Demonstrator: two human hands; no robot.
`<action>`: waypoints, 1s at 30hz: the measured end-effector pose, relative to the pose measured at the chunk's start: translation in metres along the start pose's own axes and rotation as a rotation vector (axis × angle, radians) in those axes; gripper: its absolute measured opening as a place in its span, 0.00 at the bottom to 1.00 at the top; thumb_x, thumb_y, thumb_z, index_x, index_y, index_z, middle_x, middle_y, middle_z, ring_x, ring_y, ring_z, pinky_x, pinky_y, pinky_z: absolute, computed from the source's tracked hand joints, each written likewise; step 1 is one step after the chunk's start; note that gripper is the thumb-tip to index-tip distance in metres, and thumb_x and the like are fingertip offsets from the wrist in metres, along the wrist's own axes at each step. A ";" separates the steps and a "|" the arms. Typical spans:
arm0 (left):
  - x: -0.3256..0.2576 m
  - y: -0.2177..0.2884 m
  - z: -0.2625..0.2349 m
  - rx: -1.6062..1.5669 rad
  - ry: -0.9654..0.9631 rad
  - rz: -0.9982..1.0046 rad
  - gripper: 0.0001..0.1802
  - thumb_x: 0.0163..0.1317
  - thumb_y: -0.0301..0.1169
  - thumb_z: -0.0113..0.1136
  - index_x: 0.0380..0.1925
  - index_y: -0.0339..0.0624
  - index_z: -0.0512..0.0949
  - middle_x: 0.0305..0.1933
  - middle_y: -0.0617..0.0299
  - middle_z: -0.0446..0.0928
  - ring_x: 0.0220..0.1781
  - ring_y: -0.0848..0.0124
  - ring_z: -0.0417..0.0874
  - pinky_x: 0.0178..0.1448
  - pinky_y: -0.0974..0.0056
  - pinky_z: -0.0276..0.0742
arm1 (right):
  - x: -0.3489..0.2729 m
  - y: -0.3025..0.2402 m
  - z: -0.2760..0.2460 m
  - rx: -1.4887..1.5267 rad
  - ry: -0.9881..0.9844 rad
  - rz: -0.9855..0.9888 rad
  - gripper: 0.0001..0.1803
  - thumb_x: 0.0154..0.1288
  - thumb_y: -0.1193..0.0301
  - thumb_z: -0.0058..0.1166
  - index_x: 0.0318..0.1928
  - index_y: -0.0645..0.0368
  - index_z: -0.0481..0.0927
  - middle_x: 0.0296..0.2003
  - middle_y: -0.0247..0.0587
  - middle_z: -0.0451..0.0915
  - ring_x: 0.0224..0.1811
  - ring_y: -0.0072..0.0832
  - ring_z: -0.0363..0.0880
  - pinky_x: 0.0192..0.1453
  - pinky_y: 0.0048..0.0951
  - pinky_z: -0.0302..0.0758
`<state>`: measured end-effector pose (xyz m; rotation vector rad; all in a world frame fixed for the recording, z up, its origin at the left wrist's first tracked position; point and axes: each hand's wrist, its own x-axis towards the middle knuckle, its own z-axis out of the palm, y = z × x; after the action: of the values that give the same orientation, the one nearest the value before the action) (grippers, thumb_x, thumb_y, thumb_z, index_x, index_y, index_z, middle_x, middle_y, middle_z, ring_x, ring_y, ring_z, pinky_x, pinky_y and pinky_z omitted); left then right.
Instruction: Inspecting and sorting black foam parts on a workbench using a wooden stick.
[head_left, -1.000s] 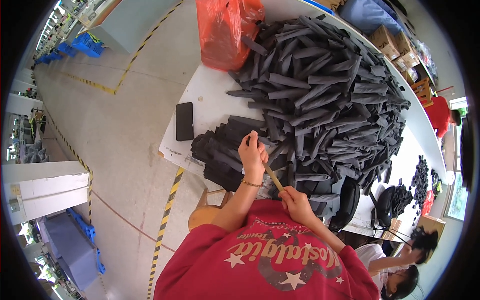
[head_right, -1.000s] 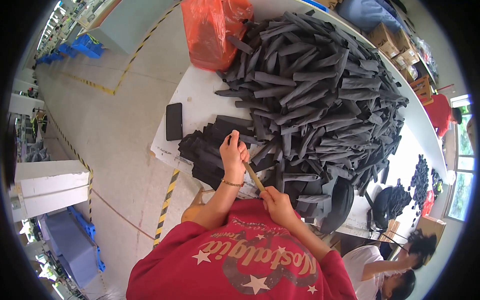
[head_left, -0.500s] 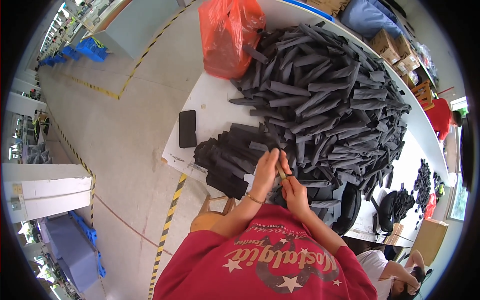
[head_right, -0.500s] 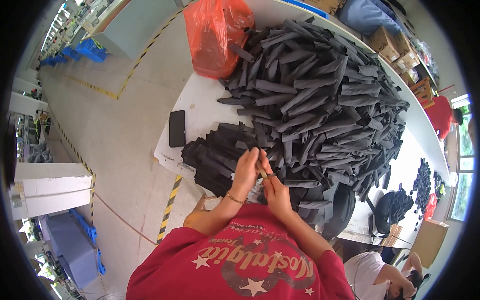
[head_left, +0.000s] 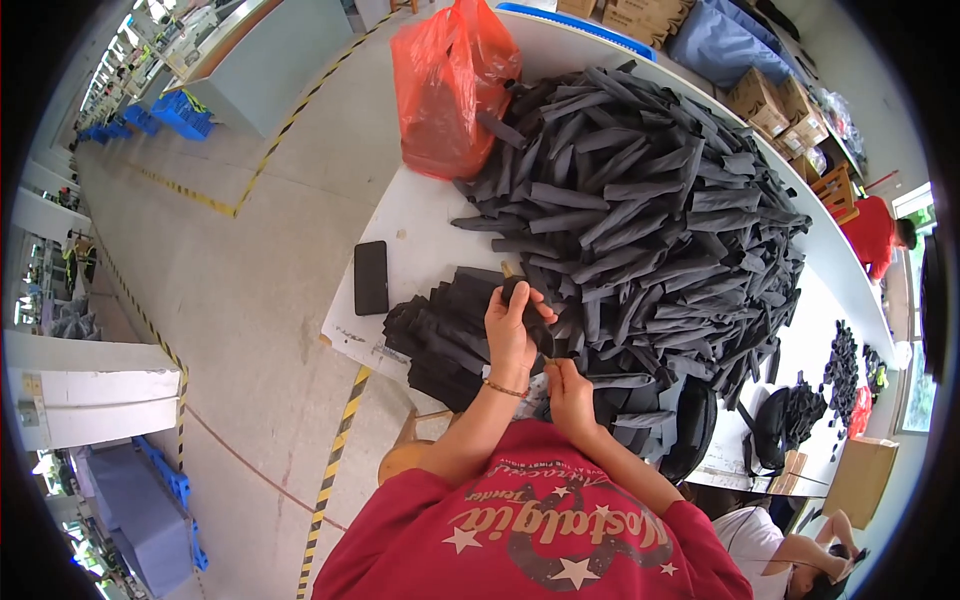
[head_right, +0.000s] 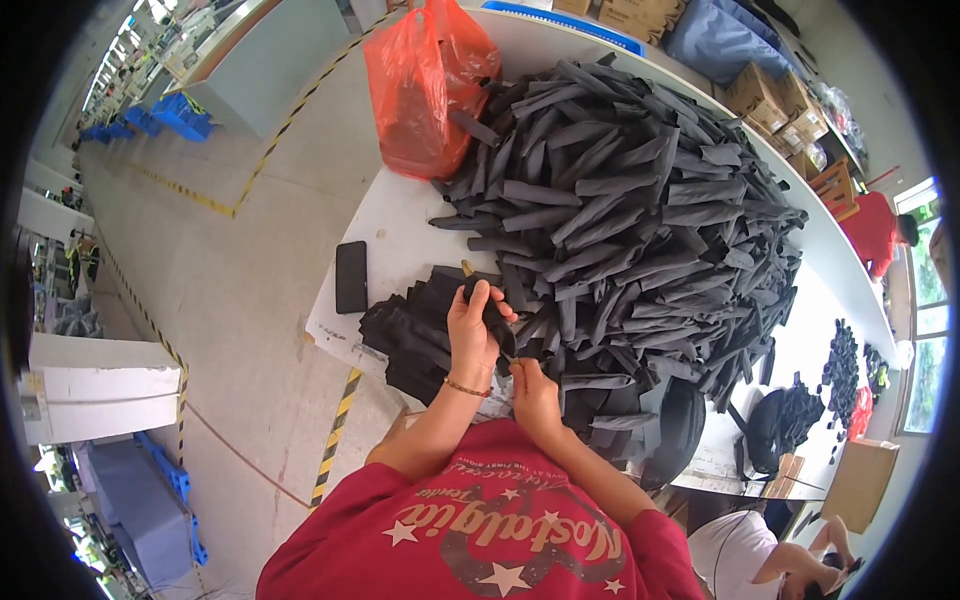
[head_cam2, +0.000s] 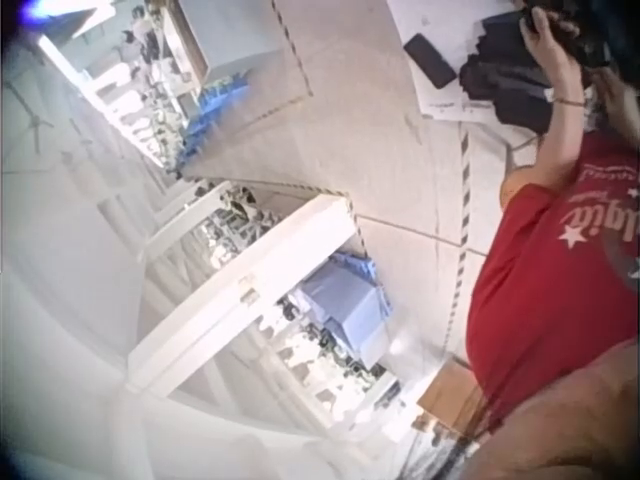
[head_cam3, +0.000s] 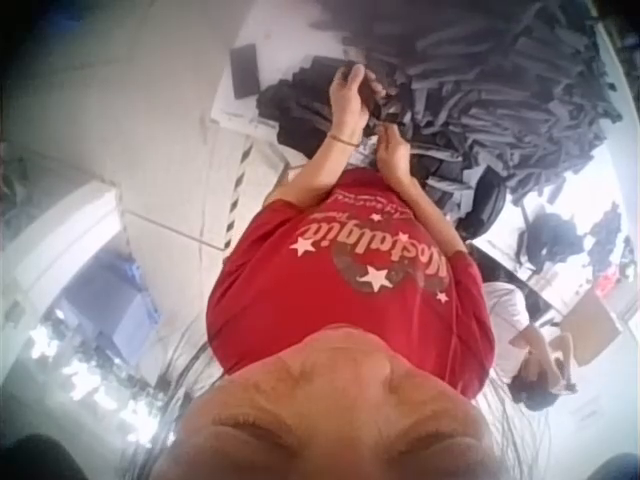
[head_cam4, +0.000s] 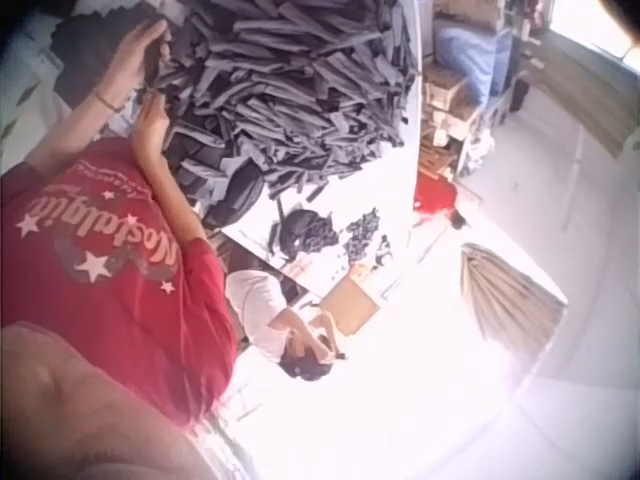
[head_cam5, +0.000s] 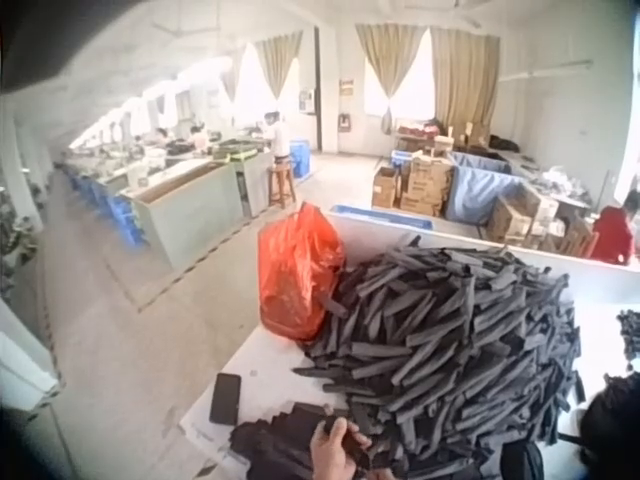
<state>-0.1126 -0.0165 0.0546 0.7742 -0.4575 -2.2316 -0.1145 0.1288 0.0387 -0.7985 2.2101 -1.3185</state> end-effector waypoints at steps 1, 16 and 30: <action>-0.001 0.000 0.004 -0.001 -0.003 -0.003 0.09 0.65 0.32 0.61 0.33 0.42 0.70 0.28 0.62 0.77 0.23 0.71 0.80 0.26 0.64 0.80 | -0.001 0.004 0.003 -0.052 0.034 -0.042 0.06 0.71 0.74 0.45 0.39 0.65 0.72 0.17 0.43 0.71 0.18 0.30 0.72 0.23 0.32 0.68; 0.031 0.028 -0.024 0.139 0.098 0.034 0.14 0.69 0.38 0.56 0.35 0.37 0.69 0.26 0.60 0.74 0.13 0.74 0.70 0.15 0.70 0.64 | -0.042 -0.003 -0.038 -0.119 -0.168 0.024 0.04 0.68 0.74 0.50 0.39 0.61 0.72 0.24 0.60 0.76 0.27 0.56 0.78 0.25 0.46 0.71; 0.026 -0.002 -0.053 -0.005 0.218 -0.184 0.16 0.73 0.43 0.46 0.30 0.46 0.72 0.12 0.74 0.57 0.09 0.81 0.51 0.13 0.73 0.46 | -0.052 -0.018 -0.057 -0.206 -0.304 -0.012 0.06 0.68 0.73 0.50 0.35 0.62 0.68 0.20 0.61 0.74 0.26 0.57 0.77 0.26 0.50 0.71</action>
<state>-0.0939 -0.0391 0.0034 1.0811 -0.2847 -2.2801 -0.1077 0.1933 0.0842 -1.0153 2.1168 -0.9117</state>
